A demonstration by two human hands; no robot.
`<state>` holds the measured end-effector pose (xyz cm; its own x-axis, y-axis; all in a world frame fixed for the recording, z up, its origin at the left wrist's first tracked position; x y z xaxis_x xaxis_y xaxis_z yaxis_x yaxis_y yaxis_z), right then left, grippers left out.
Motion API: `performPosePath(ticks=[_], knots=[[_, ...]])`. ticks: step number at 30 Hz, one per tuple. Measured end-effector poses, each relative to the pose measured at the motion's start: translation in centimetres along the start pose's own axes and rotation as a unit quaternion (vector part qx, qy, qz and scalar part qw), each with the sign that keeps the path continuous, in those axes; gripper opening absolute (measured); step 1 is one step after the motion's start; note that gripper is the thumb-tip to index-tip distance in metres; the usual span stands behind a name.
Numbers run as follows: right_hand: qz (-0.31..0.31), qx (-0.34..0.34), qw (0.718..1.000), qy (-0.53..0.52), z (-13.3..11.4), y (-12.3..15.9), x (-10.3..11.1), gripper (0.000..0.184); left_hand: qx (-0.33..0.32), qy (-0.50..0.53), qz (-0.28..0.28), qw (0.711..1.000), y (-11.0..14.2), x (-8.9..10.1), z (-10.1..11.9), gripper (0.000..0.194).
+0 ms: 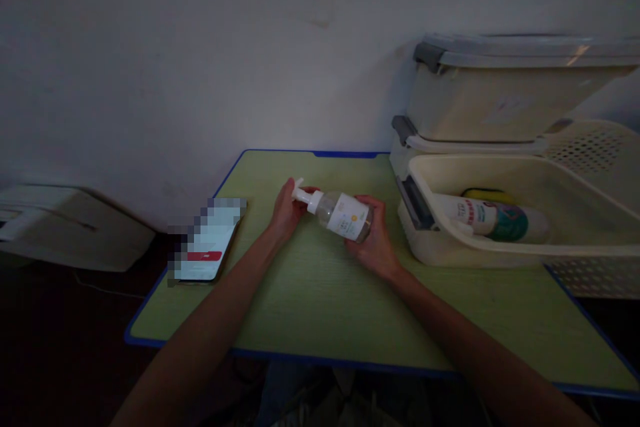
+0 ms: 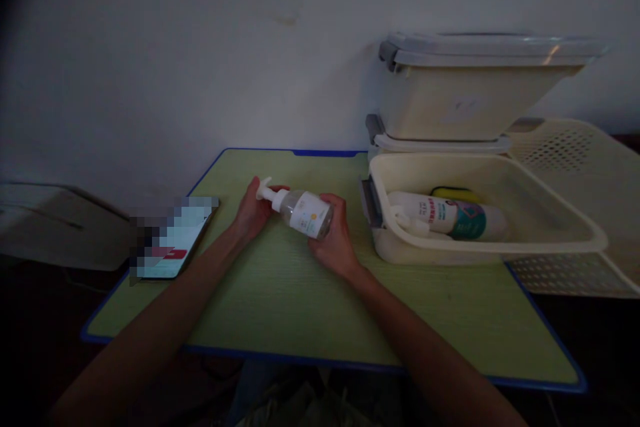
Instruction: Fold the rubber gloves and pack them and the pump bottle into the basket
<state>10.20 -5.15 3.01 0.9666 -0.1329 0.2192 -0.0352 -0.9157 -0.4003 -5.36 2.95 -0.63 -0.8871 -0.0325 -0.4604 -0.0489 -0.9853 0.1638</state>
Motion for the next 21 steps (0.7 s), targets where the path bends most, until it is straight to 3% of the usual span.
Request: performPosePath(ticks=[6,13,18,21], knots=[[0.018,0.117,0.990,0.079,-3.1,0.2,-0.4,0.064,0.003,0.007,0.006,1.000,0.3,0.0,0.8,0.058],[0.002,0.206,0.969,0.140,-8.7,1.0,0.7,0.068,-0.030,0.082,-0.054,0.995,2.9,-2.5,3.4,0.055],[-0.005,0.261,0.936,0.234,-14.3,1.7,4.1,0.067,-0.089,0.031,-0.073,0.993,4.4,-4.8,5.8,0.056],[-0.015,0.251,0.933,0.258,-16.3,1.1,7.6,0.062,-0.144,-0.027,-0.111,0.983,5.4,-7.7,7.7,0.054]])
Point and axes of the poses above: each hand's wrist, its own y-axis away from the middle knuckle, its own x-axis out of the back of the hand, z = x × y, the point moved 10 cm from there along -y, towards the middle knuckle
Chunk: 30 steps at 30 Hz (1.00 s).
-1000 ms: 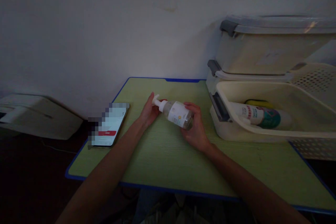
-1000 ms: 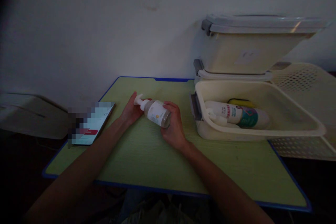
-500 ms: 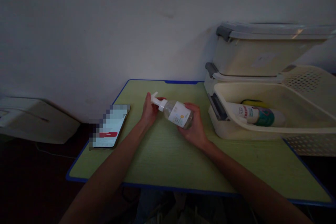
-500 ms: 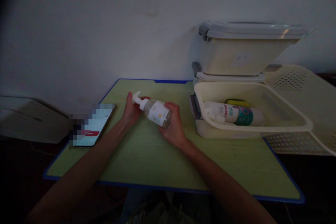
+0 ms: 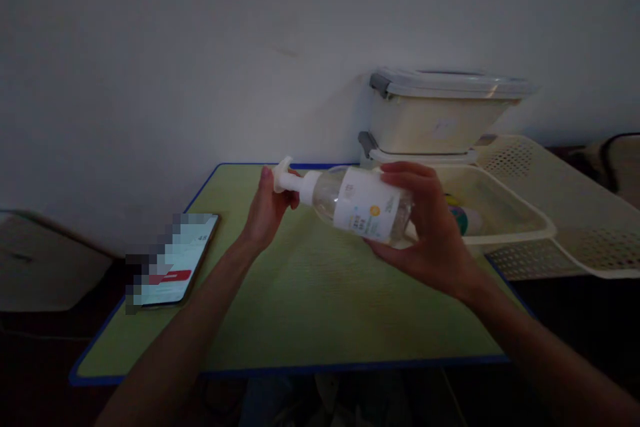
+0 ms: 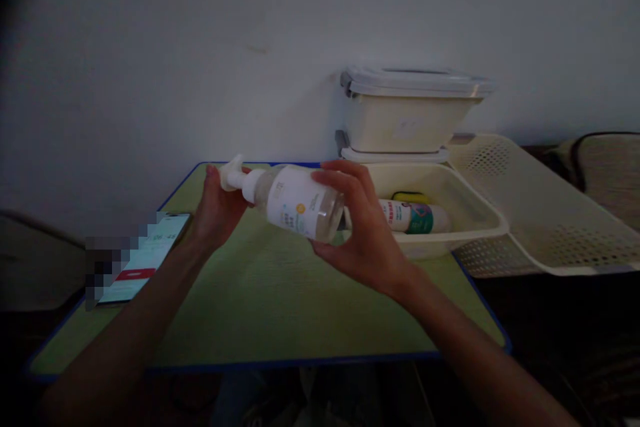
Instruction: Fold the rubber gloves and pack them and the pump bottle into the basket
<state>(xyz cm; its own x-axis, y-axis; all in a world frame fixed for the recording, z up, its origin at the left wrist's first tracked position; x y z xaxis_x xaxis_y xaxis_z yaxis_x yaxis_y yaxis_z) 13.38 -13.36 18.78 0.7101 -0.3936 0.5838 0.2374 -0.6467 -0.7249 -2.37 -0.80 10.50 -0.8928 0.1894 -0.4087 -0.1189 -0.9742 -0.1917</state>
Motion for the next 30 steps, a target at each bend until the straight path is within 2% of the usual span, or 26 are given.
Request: performPosePath(ticks=[5,7,9,12,15,20,23,26,27,30], knots=[[-0.021,-0.053,0.995,0.082,4.0,-0.7,6.5,0.055,-0.057,-0.153,-0.119,0.979,-0.4,-7.3,2.4,0.048],[-0.025,-0.058,0.989,0.134,5.9,-0.5,8.6,0.055,-0.067,-0.214,-0.139,0.965,-0.6,-9.9,2.5,0.045],[-0.045,-0.069,0.982,0.169,8.0,0.1,9.7,0.058,-0.076,-0.273,-0.148,0.948,-0.8,-12.1,2.0,0.042],[-0.096,-0.087,0.976,0.175,10.8,1.5,9.8,0.063,-0.114,-0.340,-0.147,0.922,-0.9,-14.4,1.0,0.037],[-0.152,-0.107,0.971,0.151,13.0,2.8,9.0,0.067,-0.136,-0.355,-0.151,0.912,-1.2,-15.7,-0.4,0.037],[-0.206,-0.138,0.961,0.120,15.0,3.7,7.5,0.075,-0.082,-0.360,-0.140,0.919,-3.0,-16.2,-2.2,0.040],[-0.179,-0.147,0.965,0.122,15.1,3.3,7.2,0.068,-0.025,-0.320,-0.151,0.935,-4.1,-17.3,-2.8,0.040],[-0.108,-0.180,0.972,0.107,15.4,2.9,7.8,0.061,0.044,-0.214,-0.185,0.958,-4.2,-19.1,-4.0,0.019],[-0.091,-0.193,0.972,0.095,15.7,2.9,8.1,0.059,0.063,-0.181,-0.193,0.962,-4.2,-19.7,-4.5,0.020],[-0.072,-0.210,0.972,0.077,16.6,2.9,8.8,0.056,0.096,-0.116,-0.210,0.966,-4.0,-20.7,-5.4,0.051]])
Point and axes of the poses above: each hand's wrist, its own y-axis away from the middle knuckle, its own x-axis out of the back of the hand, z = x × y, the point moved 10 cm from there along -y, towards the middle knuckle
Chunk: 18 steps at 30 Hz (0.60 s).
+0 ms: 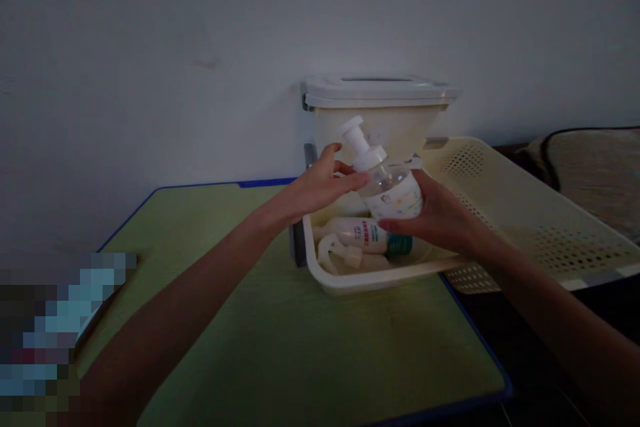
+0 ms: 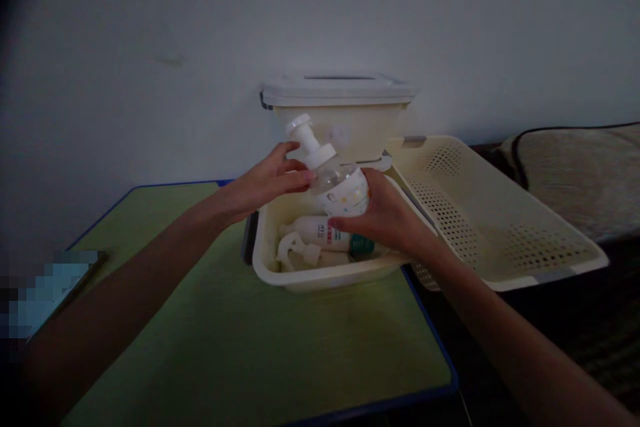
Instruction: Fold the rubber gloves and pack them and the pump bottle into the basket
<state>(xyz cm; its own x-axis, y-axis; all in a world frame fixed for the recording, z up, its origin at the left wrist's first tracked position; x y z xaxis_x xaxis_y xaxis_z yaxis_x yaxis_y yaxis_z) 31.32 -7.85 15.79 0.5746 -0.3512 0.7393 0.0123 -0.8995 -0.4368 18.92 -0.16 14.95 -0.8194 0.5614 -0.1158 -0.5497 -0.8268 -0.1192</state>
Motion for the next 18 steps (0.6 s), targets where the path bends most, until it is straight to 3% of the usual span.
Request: performPosePath(ticks=[6,9,12,18], knots=[[-0.038,0.045,0.994,0.087,2.2,-1.0,2.1,0.066,-0.016,0.048,0.074,0.996,0.1,2.3,0.3,0.043],[-0.090,0.050,0.987,0.120,3.4,-1.2,1.6,0.062,-0.032,-0.065,0.059,0.996,0.5,2.7,-0.2,0.045],[-0.100,0.069,0.983,0.137,3.5,-1.2,0.6,0.057,-0.038,-0.195,0.029,0.980,0.9,2.5,-1.4,0.052],[-0.117,0.052,0.984,0.121,3.4,-0.6,-1.1,0.051,-0.096,-0.396,-0.004,0.913,1.7,1.1,-2.1,0.050]])
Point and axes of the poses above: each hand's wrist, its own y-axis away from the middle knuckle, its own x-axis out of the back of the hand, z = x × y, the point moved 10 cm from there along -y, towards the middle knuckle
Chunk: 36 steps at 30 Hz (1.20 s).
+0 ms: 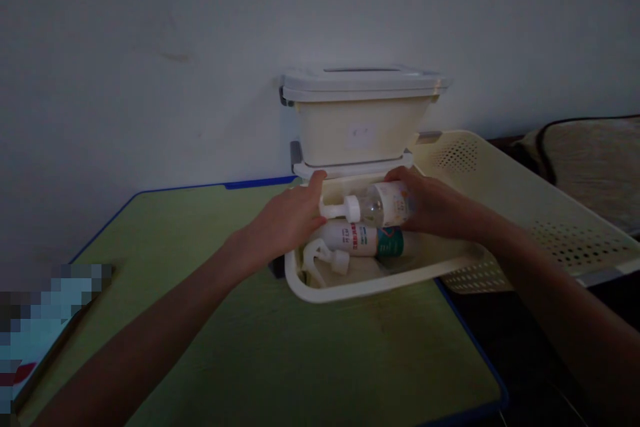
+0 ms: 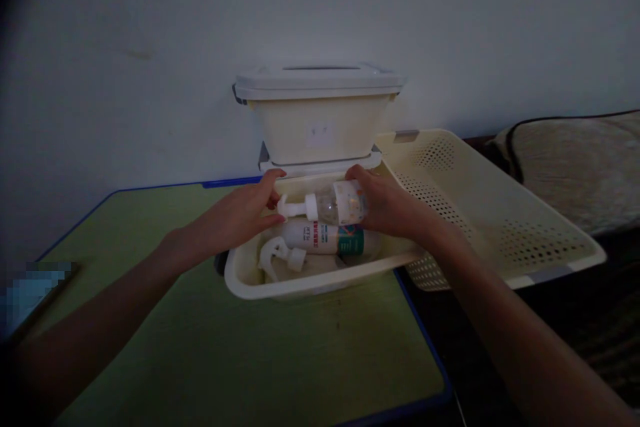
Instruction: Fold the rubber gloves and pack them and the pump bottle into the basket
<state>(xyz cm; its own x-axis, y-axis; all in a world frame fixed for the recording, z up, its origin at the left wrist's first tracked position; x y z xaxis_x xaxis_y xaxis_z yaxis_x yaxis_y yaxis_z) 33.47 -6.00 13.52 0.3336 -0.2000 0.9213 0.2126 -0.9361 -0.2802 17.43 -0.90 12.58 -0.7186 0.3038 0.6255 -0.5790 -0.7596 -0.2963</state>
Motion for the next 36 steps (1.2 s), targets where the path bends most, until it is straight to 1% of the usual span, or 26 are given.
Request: performPosePath(ticks=[1,3,5,7,9,10,13,14,21,27,36], knots=[[0.001,-0.005,1.000,0.007,0.0,0.1,-0.1,0.052,-0.008,-0.026,-0.002,1.000,0.1,-0.2,0.1,0.049],[0.021,-0.003,0.999,0.035,0.0,0.2,0.2,0.053,-0.019,-0.072,-0.006,0.997,0.1,-0.5,0.3,0.043],[0.038,0.010,0.998,0.056,-0.2,0.3,0.4,0.052,-0.031,-0.117,-0.019,0.992,0.1,-0.8,0.5,0.032],[0.032,0.016,0.997,0.064,-0.3,0.4,0.3,0.050,-0.043,-0.155,-0.031,0.986,0.1,-1.1,0.8,0.018],[0.018,0.012,0.997,0.073,-0.4,0.4,0.1,0.049,-0.045,-0.200,-0.050,0.977,0.1,-1.5,1.1,0.011],[0.016,0.007,0.997,0.080,-0.4,0.4,0.1,0.049,-0.042,-0.228,-0.066,0.971,0.1,-1.7,1.3,0.011],[0.015,-0.002,0.996,0.090,-0.6,0.5,0.3,0.048,-0.029,-0.315,-0.128,0.940,0.4,-2.6,1.3,0.022],[0.014,-0.003,0.996,0.087,-0.6,0.5,0.3,0.048,-0.026,-0.334,-0.139,0.932,0.4,-2.7,1.4,0.024],[-0.006,-0.019,0.996,0.082,-0.2,0.7,0.0,0.060,-0.026,-0.366,-0.154,0.918,0.4,-2.8,1.5,0.024],[-0.019,-0.011,0.997,0.076,-0.3,0.5,-0.2,0.060,-0.004,-0.390,-0.165,0.906,0.3,-2.7,1.3,0.024],[-0.020,0.009,0.998,0.053,-0.3,0.4,-0.5,0.063,-0.006,-0.397,-0.189,0.898,-0.1,-2.9,0.7,0.022]])
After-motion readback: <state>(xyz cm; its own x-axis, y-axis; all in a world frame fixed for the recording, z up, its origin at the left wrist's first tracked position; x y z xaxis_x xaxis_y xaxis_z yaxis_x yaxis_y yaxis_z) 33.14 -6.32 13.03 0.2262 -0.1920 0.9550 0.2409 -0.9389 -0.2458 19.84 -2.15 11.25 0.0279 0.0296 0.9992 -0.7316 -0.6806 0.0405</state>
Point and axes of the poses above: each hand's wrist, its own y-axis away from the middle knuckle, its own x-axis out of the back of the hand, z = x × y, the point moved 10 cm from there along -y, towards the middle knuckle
